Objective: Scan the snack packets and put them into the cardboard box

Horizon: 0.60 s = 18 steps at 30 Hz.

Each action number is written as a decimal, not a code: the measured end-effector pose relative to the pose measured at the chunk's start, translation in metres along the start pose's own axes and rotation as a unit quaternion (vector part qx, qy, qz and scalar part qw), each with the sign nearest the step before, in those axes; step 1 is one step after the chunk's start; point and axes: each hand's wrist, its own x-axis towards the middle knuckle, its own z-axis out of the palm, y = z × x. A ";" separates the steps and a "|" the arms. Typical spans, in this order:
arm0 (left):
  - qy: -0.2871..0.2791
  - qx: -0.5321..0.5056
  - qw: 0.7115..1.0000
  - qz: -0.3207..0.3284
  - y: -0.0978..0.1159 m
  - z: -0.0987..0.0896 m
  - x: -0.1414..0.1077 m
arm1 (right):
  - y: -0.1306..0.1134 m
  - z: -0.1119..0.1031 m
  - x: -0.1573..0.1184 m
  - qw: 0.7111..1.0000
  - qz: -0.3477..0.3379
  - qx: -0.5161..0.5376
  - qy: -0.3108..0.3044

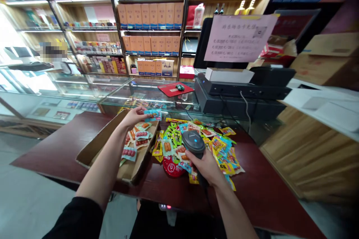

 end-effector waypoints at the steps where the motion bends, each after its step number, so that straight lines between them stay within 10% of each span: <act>1: 0.014 0.010 1.000 0.002 0.000 -0.015 -0.006 | -0.002 0.002 0.000 1.000 -0.006 -0.002 -0.001; 5: 0.050 0.033 0.998 -0.016 0.001 -0.060 -0.032 | -0.006 0.009 0.003 1.000 -0.015 0.015 -0.007; 9: 0.066 0.024 0.997 -0.043 0.001 -0.067 -0.046 | -0.003 0.014 0.009 0.998 -0.037 0.021 -0.035; 18: -0.069 0.048 0.996 -0.026 -0.003 0.013 -0.014 | -0.001 -0.003 0.005 1.000 0.007 0.028 0.008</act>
